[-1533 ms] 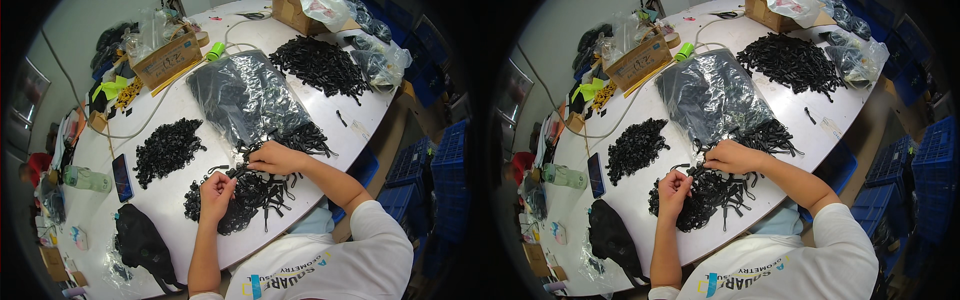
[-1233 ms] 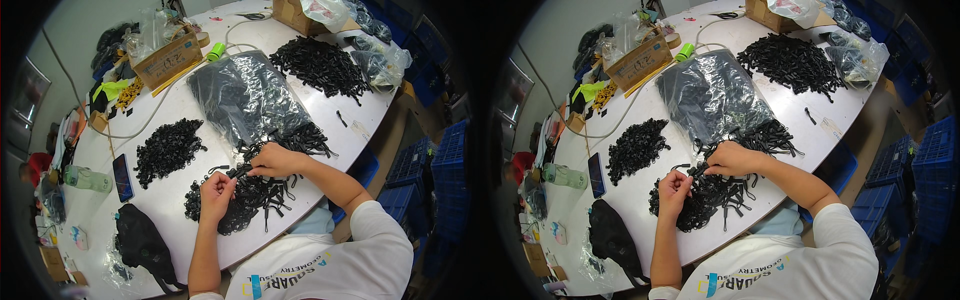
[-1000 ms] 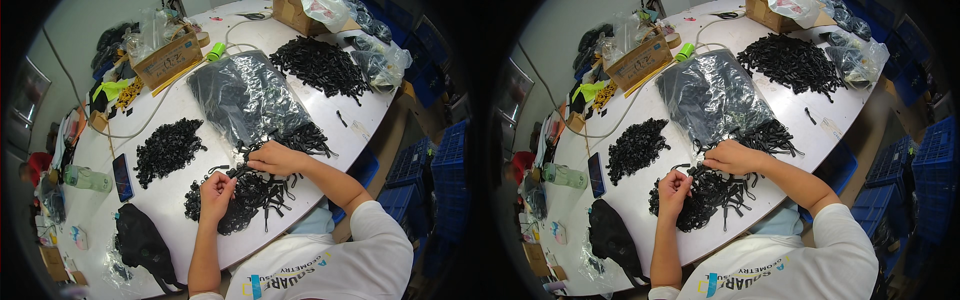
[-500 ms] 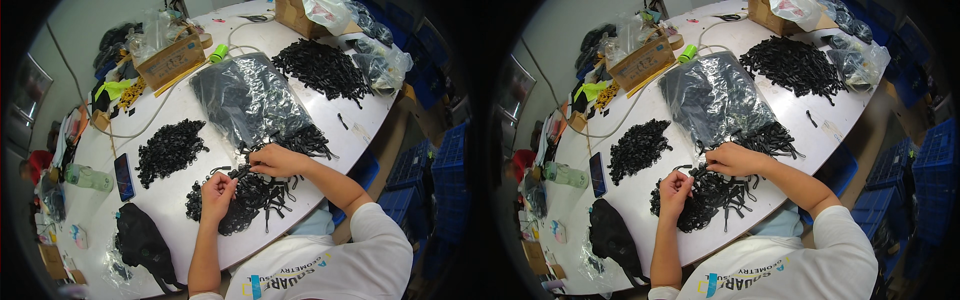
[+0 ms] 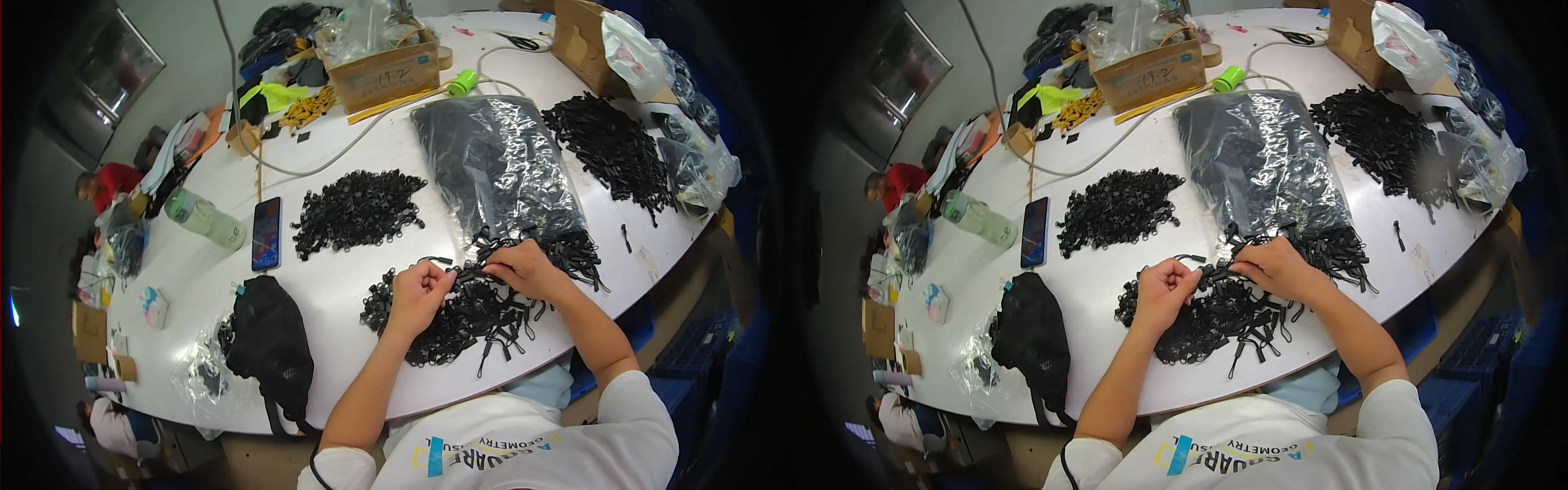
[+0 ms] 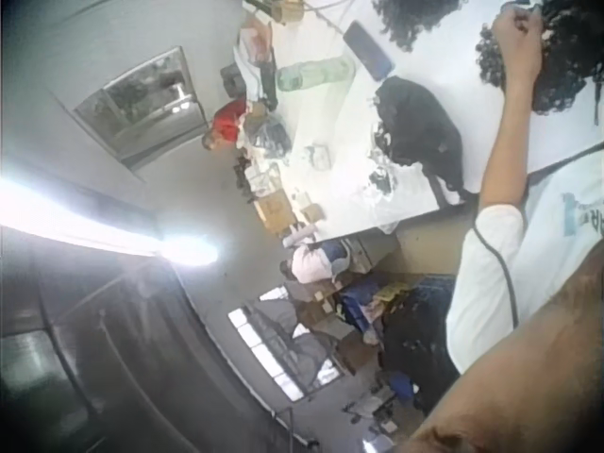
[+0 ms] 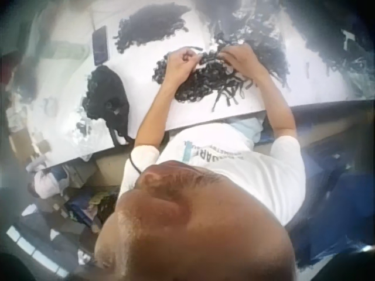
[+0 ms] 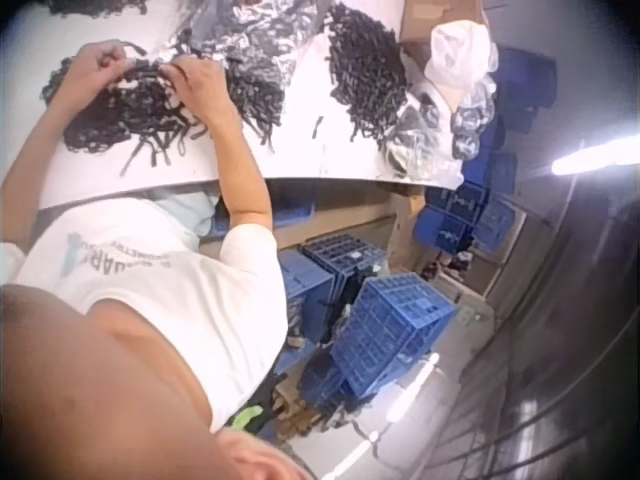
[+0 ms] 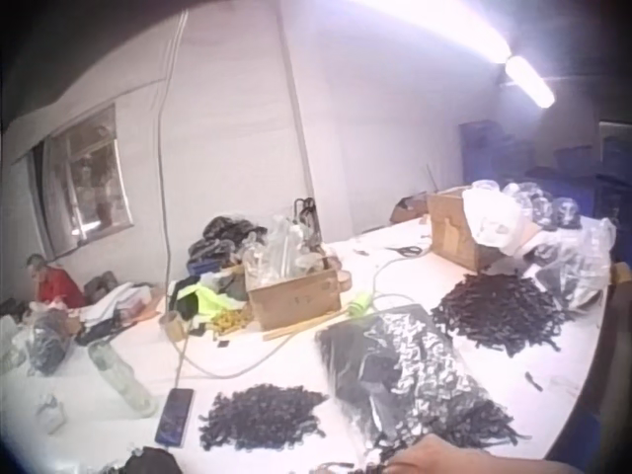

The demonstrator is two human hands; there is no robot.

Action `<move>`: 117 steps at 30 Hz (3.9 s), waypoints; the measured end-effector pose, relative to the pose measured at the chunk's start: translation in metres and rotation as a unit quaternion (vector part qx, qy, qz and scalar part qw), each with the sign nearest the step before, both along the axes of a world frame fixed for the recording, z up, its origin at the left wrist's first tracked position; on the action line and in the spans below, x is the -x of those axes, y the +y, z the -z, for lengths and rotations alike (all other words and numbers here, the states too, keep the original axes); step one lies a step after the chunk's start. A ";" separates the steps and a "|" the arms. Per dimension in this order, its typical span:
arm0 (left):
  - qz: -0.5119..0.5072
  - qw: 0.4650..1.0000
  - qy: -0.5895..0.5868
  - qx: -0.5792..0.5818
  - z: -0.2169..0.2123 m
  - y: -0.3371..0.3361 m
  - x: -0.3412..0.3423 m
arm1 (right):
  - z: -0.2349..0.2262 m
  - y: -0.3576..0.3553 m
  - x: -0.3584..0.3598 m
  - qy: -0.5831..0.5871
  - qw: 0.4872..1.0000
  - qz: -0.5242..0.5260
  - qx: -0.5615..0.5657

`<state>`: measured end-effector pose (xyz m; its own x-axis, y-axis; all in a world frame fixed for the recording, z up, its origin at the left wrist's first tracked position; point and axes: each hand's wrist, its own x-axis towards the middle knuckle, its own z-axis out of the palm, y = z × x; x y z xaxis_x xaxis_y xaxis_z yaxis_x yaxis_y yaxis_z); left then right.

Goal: The person sits at a white table and repeatedly picks up small black plastic cable ties and larger black plastic components. They insert the cable ties into the components by hand, then place the assembled units into a growing pile on the table. The process continues with the person handling items one at a time.

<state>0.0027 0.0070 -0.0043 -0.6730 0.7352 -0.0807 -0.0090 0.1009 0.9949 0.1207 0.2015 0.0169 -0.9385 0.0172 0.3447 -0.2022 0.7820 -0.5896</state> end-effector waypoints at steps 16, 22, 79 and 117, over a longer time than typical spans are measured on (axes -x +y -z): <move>-0.061 0.997 -0.006 -0.045 -0.002 0.003 0.005 | 0.003 -0.022 0.026 0.114 0.987 -0.035 -0.106; -0.057 0.997 -0.010 -0.053 0.000 0.001 0.005 | 0.010 -0.021 0.018 0.097 0.989 -0.040 -0.103; 0.036 0.987 0.150 -0.052 -0.015 0.004 -0.015 | -0.001 -0.031 0.007 0.075 0.994 -0.077 -0.025; 0.038 0.909 0.413 -0.035 -0.004 0.003 -0.013 | 0.001 -0.040 0.005 -0.130 0.973 0.028 -0.190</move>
<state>0.0155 0.0095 -0.0003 -0.4296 0.7659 0.4785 0.7483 0.0053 0.6633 0.1153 0.1610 0.0161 -0.9961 -0.0124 0.0876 -0.0368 0.9588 -0.2818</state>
